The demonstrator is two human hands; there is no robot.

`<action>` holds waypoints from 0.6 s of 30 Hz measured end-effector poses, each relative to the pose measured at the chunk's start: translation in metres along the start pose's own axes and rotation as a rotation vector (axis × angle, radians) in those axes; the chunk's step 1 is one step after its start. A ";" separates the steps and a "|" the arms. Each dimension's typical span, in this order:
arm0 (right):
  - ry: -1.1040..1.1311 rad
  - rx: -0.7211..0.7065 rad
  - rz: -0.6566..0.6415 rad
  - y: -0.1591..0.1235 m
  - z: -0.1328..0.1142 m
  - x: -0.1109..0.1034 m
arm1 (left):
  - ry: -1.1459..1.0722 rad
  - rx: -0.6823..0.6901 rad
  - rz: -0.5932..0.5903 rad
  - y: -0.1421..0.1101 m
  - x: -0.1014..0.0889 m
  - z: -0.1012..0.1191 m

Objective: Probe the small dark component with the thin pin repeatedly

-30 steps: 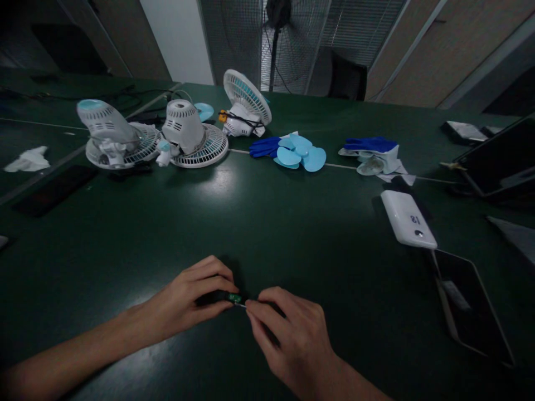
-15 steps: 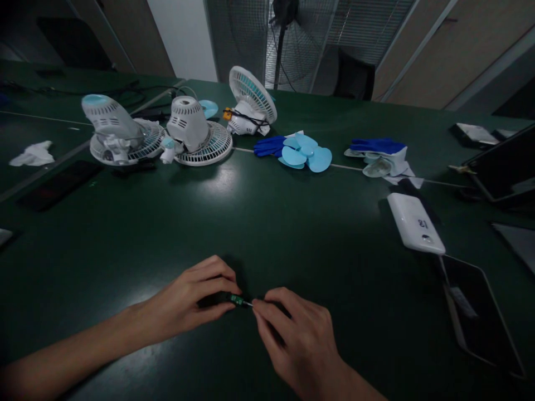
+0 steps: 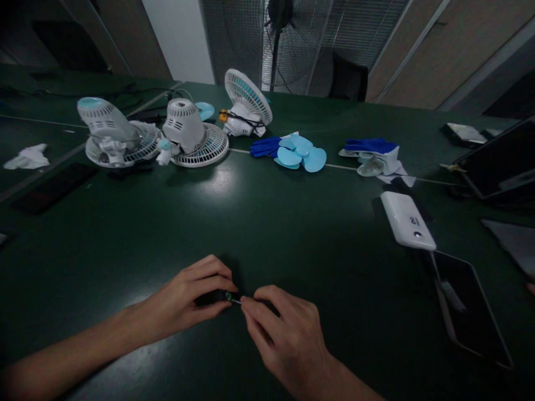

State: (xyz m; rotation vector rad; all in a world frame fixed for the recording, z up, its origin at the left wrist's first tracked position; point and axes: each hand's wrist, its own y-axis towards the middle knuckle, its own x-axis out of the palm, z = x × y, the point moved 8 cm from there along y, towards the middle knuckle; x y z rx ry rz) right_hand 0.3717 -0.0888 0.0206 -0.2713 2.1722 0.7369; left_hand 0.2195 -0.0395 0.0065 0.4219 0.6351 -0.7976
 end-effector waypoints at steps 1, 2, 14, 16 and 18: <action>-0.002 -0.035 -0.024 -0.001 -0.003 0.002 | 0.010 0.008 0.000 0.000 0.000 0.000; -0.007 -0.073 -0.047 -0.001 -0.006 0.005 | 0.020 0.015 -0.001 0.000 0.001 0.001; 0.024 -0.037 -0.056 -0.001 -0.002 0.002 | 0.131 0.078 0.012 -0.004 0.000 0.006; 0.024 -0.028 -0.047 -0.001 -0.002 0.000 | 0.156 0.101 0.017 -0.005 -0.001 0.008; 0.021 -0.023 -0.041 0.000 -0.002 -0.001 | 0.173 0.119 0.035 -0.006 -0.002 0.009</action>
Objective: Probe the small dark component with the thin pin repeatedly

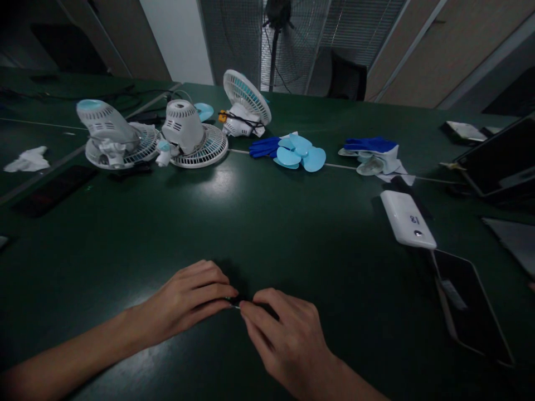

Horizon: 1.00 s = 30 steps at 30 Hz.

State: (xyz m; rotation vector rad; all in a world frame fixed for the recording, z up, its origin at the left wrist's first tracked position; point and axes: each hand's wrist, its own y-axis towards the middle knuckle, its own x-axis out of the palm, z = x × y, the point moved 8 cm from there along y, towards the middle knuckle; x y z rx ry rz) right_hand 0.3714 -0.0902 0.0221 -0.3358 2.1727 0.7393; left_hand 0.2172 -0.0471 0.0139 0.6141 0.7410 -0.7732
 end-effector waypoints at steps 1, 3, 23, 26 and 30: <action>-0.002 -0.001 0.004 0.000 0.000 -0.001 | 0.002 0.004 0.011 0.000 -0.001 0.000; -0.001 -0.004 0.009 0.000 -0.001 -0.001 | -0.008 0.001 0.032 -0.001 -0.001 -0.001; 0.020 0.004 0.035 -0.003 0.002 -0.007 | 0.274 -0.638 0.315 -0.079 -0.136 -0.148; 0.024 0.000 0.038 -0.004 0.002 -0.007 | 0.336 -0.818 0.393 -0.116 -0.176 -0.171; 0.034 -0.003 0.033 -0.004 0.002 -0.007 | 0.332 -0.887 0.406 -0.140 -0.193 -0.176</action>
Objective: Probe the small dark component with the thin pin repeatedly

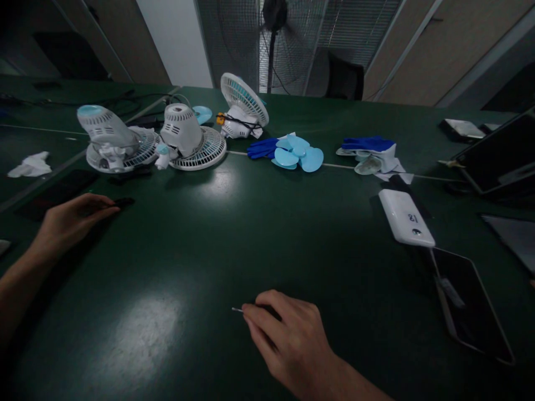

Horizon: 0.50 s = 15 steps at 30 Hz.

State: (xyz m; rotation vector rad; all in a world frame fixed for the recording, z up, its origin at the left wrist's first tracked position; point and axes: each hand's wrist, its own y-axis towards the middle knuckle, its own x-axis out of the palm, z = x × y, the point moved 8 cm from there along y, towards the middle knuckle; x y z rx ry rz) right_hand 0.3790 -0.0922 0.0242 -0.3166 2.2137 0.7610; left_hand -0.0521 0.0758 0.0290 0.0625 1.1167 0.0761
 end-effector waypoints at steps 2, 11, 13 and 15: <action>0.004 -0.002 -0.003 0.000 0.000 0.000 | -0.002 0.001 0.003 -0.001 -0.002 0.000; 0.002 0.006 -0.020 -0.003 0.002 0.001 | 0.052 -0.105 0.007 0.003 -0.005 -0.025; 0.004 0.006 -0.015 -0.003 0.002 0.002 | 0.104 -0.188 0.005 0.007 -0.004 -0.047; 0.010 0.009 -0.019 -0.004 0.003 0.003 | 0.165 -0.190 0.001 0.010 -0.002 -0.061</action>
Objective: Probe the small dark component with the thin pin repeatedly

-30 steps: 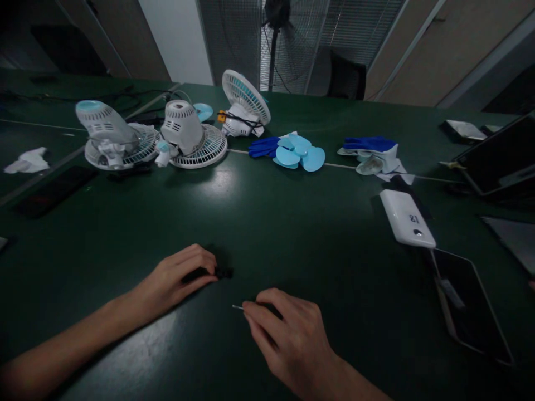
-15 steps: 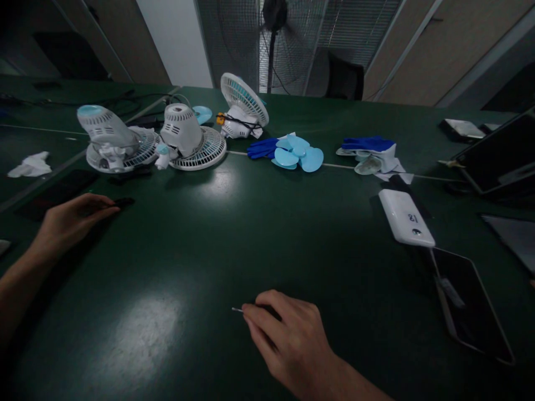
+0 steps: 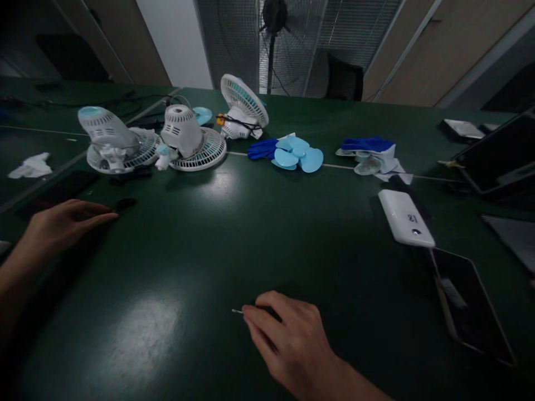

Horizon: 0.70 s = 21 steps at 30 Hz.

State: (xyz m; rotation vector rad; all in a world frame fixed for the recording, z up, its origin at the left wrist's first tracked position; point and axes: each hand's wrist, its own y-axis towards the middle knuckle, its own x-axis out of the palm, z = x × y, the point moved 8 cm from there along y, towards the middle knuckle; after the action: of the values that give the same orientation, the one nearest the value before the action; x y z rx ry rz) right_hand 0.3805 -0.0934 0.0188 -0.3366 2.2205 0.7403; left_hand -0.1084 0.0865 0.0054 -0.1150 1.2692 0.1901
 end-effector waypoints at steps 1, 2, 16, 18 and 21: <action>0.002 0.001 -0.003 0.000 0.000 0.000 | 0.020 0.024 0.003 0.002 0.001 -0.002; 0.004 0.001 -0.004 0.000 0.000 0.001 | 0.032 0.045 0.011 0.002 0.002 -0.003; 0.000 -0.014 0.001 0.002 -0.002 -0.001 | -0.299 -0.073 0.292 -0.022 -0.022 0.022; 0.002 -0.015 0.003 0.003 -0.002 -0.001 | -0.368 -0.073 0.290 -0.024 -0.021 0.026; 0.002 -0.009 0.002 0.003 -0.002 -0.001 | -0.398 -0.080 0.273 -0.024 -0.018 0.027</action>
State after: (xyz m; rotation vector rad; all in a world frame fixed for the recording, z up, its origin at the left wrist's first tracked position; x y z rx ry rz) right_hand 0.3789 -0.0917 0.0220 -0.3403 2.2199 0.7517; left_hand -0.0837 0.0665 0.0304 0.0286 0.8763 0.4755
